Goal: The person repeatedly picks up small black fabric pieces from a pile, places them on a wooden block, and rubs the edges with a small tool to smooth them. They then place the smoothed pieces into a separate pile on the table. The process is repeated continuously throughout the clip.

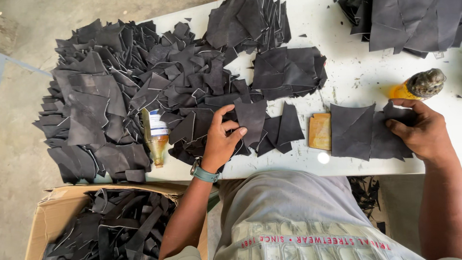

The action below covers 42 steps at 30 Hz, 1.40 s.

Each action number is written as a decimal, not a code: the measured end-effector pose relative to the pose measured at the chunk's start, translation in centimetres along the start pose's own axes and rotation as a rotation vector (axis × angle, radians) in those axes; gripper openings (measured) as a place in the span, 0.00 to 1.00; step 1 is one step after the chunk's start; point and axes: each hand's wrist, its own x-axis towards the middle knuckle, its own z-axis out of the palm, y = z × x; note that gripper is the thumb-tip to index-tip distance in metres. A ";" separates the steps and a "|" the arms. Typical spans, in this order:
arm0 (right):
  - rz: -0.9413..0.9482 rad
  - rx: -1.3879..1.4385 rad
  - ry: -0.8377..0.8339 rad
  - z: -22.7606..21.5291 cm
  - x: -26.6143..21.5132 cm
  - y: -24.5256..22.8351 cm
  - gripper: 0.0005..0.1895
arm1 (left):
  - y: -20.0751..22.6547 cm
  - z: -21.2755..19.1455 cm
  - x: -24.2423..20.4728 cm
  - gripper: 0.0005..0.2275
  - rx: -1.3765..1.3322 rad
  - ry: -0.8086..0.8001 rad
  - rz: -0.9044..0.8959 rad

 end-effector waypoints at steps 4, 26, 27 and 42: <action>0.052 -0.103 0.028 0.1 -0.4 -1.0 0.25 | -0.6 0.4 0.2 0.22 0.129 -0.021 0.061; 0.058 -0.121 0.029 0.4 -0.5 -2.4 0.27 | -3.6 9.4 9.5 0.13 -0.269 -0.403 -0.289; 0.042 -0.127 0.030 0.4 -0.5 -2.5 0.27 | -4.2 10.4 9.9 0.12 -0.306 -0.419 -0.345; 0.076 -0.146 0.009 0.5 -0.6 -3.5 0.28 | -2.8 15.5 9.5 0.10 0.128 -0.369 -0.248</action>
